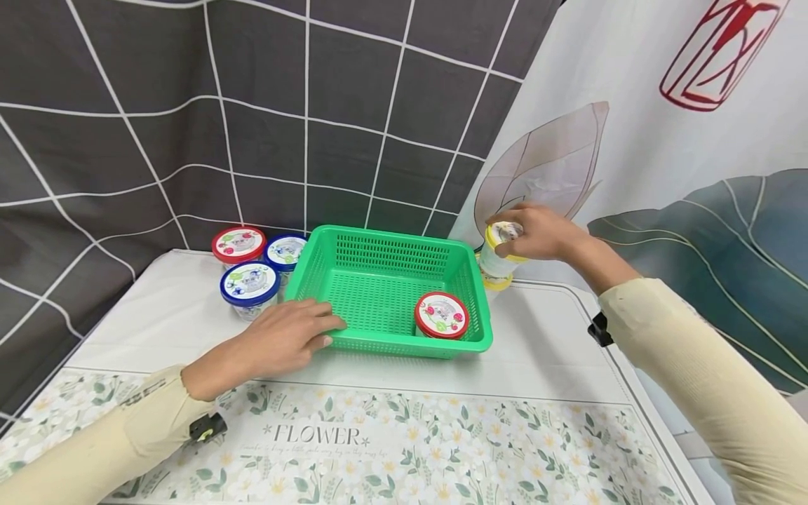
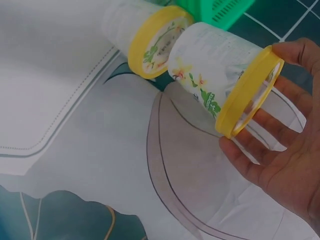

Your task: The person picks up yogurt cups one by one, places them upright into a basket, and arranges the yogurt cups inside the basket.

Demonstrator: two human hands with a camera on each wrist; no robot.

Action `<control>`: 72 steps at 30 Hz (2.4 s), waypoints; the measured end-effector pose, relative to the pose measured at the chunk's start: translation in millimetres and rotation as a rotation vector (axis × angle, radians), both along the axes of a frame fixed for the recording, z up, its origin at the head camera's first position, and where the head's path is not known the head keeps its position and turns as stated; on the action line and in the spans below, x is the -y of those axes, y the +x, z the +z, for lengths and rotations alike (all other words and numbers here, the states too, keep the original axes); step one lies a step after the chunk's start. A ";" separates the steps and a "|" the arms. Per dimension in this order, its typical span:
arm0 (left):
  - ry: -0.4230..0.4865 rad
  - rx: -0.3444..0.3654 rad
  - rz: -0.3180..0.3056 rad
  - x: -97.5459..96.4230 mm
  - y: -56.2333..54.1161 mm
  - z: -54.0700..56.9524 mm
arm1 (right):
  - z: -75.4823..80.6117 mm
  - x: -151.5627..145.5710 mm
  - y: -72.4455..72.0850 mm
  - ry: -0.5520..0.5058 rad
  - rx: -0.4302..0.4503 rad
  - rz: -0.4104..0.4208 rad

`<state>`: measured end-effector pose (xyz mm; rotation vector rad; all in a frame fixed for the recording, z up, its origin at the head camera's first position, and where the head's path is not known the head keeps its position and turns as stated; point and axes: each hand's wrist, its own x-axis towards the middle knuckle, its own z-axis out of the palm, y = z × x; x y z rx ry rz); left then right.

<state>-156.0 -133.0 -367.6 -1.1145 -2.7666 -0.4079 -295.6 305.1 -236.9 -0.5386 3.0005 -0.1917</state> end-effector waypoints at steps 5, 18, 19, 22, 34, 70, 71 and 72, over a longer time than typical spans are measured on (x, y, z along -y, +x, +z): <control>0.002 0.003 0.001 0.0 -0.1 -0.4 | -0.6 1.2 -1.2 0.007 -0.012 0.013; 0.005 0.008 0.005 0.2 0.2 -1.0 | 5.4 7.2 -1.2 -0.003 -0.012 0.023; 0.005 0.009 0.005 0.0 0.3 -1.1 | 5.6 7.8 -1.2 -0.003 -0.012 0.022; 0.003 0.008 0.008 -0.1 0.7 -1.0 | 5.7 9.2 -0.7 -0.002 -0.015 0.030; -0.001 0.008 0.016 1.3 1.1 -1.4 | 3.0 18.7 1.1 -0.005 -0.012 0.056; -0.001 0.007 0.015 1.0 0.6 0.2 | 3.1 45.7 3.6 0.005 -0.045 0.160; -0.004 0.008 0.019 1.3 0.7 0.0 | 2.0 46.2 2.9 0.004 -0.048 0.163; -0.005 0.009 0.020 1.4 0.9 0.1 | 1.1 46.7 2.4 0.001 -0.051 0.166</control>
